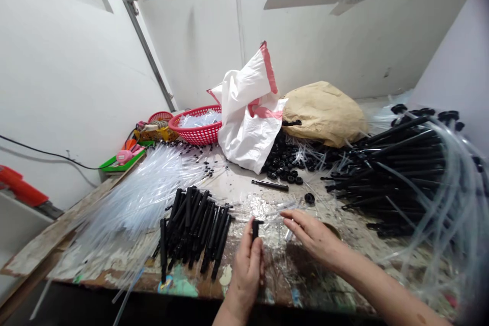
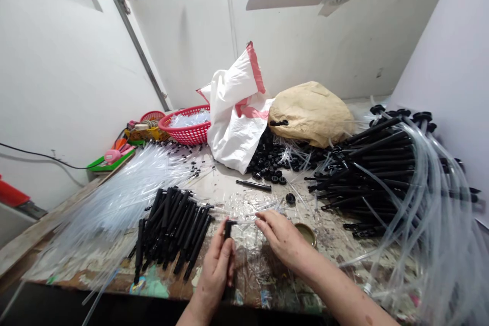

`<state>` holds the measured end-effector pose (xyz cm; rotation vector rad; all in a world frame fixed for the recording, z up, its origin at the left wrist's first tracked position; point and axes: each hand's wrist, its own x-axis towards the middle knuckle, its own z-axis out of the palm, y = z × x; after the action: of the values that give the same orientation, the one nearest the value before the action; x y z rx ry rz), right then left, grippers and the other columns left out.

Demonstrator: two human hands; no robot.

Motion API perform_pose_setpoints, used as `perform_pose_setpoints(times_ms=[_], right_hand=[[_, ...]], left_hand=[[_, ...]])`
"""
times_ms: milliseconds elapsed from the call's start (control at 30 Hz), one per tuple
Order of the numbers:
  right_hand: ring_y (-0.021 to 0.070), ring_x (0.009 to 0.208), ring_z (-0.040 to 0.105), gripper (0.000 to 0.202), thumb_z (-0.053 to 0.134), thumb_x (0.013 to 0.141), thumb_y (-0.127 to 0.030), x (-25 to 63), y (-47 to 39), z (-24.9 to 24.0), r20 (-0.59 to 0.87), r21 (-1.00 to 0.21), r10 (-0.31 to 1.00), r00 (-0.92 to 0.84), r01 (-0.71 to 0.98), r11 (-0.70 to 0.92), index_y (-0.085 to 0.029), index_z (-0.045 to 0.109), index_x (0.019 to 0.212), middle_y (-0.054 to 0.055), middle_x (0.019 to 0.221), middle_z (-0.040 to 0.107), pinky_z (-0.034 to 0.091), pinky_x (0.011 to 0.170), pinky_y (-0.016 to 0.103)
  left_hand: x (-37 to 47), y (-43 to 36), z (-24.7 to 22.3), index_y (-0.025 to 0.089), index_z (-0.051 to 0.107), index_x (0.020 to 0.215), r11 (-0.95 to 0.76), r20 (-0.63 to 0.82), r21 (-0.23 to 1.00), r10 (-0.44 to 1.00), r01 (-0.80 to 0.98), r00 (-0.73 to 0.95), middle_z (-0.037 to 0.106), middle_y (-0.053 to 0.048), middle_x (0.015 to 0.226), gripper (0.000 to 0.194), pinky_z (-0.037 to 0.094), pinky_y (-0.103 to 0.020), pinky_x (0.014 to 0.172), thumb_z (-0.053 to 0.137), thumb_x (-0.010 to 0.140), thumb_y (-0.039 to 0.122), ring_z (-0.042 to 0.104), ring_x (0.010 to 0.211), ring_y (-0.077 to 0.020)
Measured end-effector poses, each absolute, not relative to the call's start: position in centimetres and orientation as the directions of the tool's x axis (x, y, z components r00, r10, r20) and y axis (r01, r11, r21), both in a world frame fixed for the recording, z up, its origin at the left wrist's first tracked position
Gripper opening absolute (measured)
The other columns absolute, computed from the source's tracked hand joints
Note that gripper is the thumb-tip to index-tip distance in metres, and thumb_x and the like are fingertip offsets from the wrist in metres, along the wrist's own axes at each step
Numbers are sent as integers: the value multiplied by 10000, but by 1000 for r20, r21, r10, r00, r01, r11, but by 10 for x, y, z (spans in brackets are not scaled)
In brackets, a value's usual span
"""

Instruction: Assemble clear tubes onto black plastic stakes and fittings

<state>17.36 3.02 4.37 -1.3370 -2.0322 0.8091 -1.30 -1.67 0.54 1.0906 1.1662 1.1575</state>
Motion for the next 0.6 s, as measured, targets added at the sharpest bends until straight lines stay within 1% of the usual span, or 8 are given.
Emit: perform_pose_setpoints(times_ms=[100, 200, 267, 333, 400, 500, 533, 600], right_hand=[[207, 934, 585, 332, 352, 895, -350, 191, 45, 48, 142, -709, 943, -301, 634, 309, -186, 612, 1019, 94, 1011, 642, 460, 817, 345], [199, 932, 589, 312, 357, 887, -268, 197, 74, 43, 139, -583, 942, -307, 743, 328, -180, 636, 998, 85, 1006, 660, 451, 826, 330], [199, 944, 578, 293, 380, 868, -205, 192, 96, 37, 122, -511, 944, -308, 796, 326, -173, 646, 987, 84, 1011, 663, 432, 845, 320], [217, 935, 565, 269, 415, 835, -155, 183, 115, 30, 106, -469, 952, -287, 830, 302, -168, 655, 956, 96, 1001, 663, 421, 833, 329], [239, 926, 545, 248, 448, 799, -118, 173, 129, 24, 94, -426, 963, -252, 865, 267, -163, 659, 920, 117, 992, 658, 417, 797, 339], [249, 914, 514, 202, 493, 743, -76, 164, 141, 20, 77, -376, 975, -206, 900, 220, -157, 658, 826, 144, 941, 652, 403, 747, 326], [247, 902, 510, 182, 502, 728, -66, 163, 143, 21, 72, -365, 978, -196, 907, 208, -151, 653, 784, 152, 913, 650, 396, 735, 319], [236, 864, 511, 145, 505, 729, -82, 165, 146, 26, 65, -358, 981, -183, 914, 194, -138, 639, 726, 157, 868, 641, 382, 715, 308]], left_hand=[[-39, -6, 19, 195, 357, 1270, -3, 23, 996, 972, 89, -232, 502, 26, 697, 519, 371, -201, 386, 454, 839, 468, 430, 455, -91], [-75, 12, 28, 178, 437, 1182, -14, 152, 936, 916, 351, -371, 571, -17, 762, 432, 462, -271, 537, 438, 841, 443, 535, 600, -152], [-96, 26, 28, 162, 529, 1089, -43, 294, 831, 881, 555, -371, 610, -73, 863, 368, 478, -360, 717, 447, 826, 406, 581, 778, -213], [-110, 38, 25, 138, 593, 1007, -95, 446, 701, 832, 706, -331, 611, -124, 927, 363, 438, -433, 838, 442, 807, 400, 569, 906, -269], [-117, 46, 21, 106, 615, 996, -94, 539, 588, 786, 804, -302, 600, -158, 929, 412, 431, -472, 845, 435, 797, 419, 565, 916, -302], [-117, 49, 19, 78, 589, 1087, -51, 617, 465, 735, 884, -282, 574, -181, 973, 461, 429, -495, 839, 444, 809, 416, 553, 932, -318], [-114, 47, 20, 83, 570, 1125, -55, 636, 447, 721, 893, -274, 564, -179, 1002, 460, 422, -495, 855, 452, 816, 403, 543, 955, -316], [-106, 42, 23, 117, 526, 1194, -96, 654, 465, 707, 880, -269, 547, -162, 1053, 448, 416, -477, 884, 463, 830, 370, 528, 991, -299]])
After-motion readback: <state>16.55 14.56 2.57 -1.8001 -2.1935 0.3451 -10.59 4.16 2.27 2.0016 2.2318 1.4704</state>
